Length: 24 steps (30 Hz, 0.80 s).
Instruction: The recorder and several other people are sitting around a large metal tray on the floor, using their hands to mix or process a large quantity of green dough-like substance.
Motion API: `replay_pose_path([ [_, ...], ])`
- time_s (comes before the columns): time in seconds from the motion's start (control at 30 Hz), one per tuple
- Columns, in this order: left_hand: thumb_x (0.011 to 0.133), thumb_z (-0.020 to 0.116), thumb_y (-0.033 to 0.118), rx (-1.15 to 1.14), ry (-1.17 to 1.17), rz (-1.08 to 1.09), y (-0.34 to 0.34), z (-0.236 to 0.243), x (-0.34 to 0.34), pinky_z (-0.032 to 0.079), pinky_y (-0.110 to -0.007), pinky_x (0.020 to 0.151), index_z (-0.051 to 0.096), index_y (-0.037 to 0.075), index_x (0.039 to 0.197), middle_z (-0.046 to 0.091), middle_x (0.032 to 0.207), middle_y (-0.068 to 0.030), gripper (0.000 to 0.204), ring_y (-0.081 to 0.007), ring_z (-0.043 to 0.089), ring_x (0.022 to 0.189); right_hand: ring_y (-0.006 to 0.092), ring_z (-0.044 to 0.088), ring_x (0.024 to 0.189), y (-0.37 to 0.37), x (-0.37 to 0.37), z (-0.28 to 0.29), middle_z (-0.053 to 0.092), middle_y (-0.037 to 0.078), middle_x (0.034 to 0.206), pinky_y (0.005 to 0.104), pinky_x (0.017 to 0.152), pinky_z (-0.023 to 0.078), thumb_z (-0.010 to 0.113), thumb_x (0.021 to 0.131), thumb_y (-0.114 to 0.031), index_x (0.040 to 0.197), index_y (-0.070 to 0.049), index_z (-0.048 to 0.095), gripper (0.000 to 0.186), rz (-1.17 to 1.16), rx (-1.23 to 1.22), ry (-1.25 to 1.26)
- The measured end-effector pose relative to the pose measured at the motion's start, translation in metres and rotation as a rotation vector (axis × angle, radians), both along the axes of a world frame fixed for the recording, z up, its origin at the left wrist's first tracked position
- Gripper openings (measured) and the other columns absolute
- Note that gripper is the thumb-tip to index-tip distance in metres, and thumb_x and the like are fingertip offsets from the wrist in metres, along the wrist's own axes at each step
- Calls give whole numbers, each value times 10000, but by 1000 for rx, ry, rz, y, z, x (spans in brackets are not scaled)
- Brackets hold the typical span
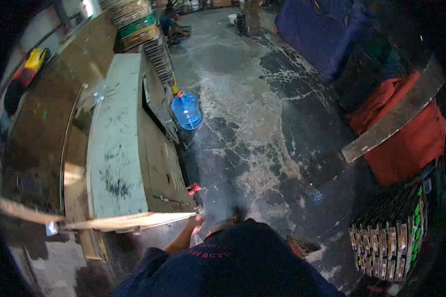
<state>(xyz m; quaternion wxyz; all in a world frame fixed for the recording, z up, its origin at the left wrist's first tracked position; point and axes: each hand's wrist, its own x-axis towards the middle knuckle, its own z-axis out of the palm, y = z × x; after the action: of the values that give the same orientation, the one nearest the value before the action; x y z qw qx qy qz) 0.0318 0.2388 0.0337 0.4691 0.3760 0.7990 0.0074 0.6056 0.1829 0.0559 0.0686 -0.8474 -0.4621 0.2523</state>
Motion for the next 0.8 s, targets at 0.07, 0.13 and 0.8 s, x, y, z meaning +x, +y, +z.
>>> replay_pose_path([
  [0.07, 775, 508, 407, 382, -120, -52, 109, 28, -15, 446, -373, 588, 603, 56, 877, 596, 764, -174, 377, -262, 595, 700, 354, 564, 587, 17, -6, 6, 552, 208, 619, 422, 550, 466, 675, 612, -433, 719, 62, 576, 516, 25, -44, 11],
  [0.13, 790, 553, 247, 512, -251, 205, 219, 101, 1, 401, -275, 512, 610, 49, 883, 555, 644, -31, 226, -110, 484, 551, 352, 567, 593, 55, -9, -1, 557, 204, 624, 418, 554, 467, 672, 619, -426, 718, 57, 580, 501, 20, -62, 6],
  [0.8, 729, 498, 282, 372, 376, -494, 429, -69, -40, 413, -437, 477, 568, 107, 688, 534, 587, -129, 193, -280, 537, 510, 328, 590, 651, 826, 20, -21, 606, 161, 667, 382, 600, 475, 642, 689, -355, 706, 3, 623, 359, 348, 62, -157],
])
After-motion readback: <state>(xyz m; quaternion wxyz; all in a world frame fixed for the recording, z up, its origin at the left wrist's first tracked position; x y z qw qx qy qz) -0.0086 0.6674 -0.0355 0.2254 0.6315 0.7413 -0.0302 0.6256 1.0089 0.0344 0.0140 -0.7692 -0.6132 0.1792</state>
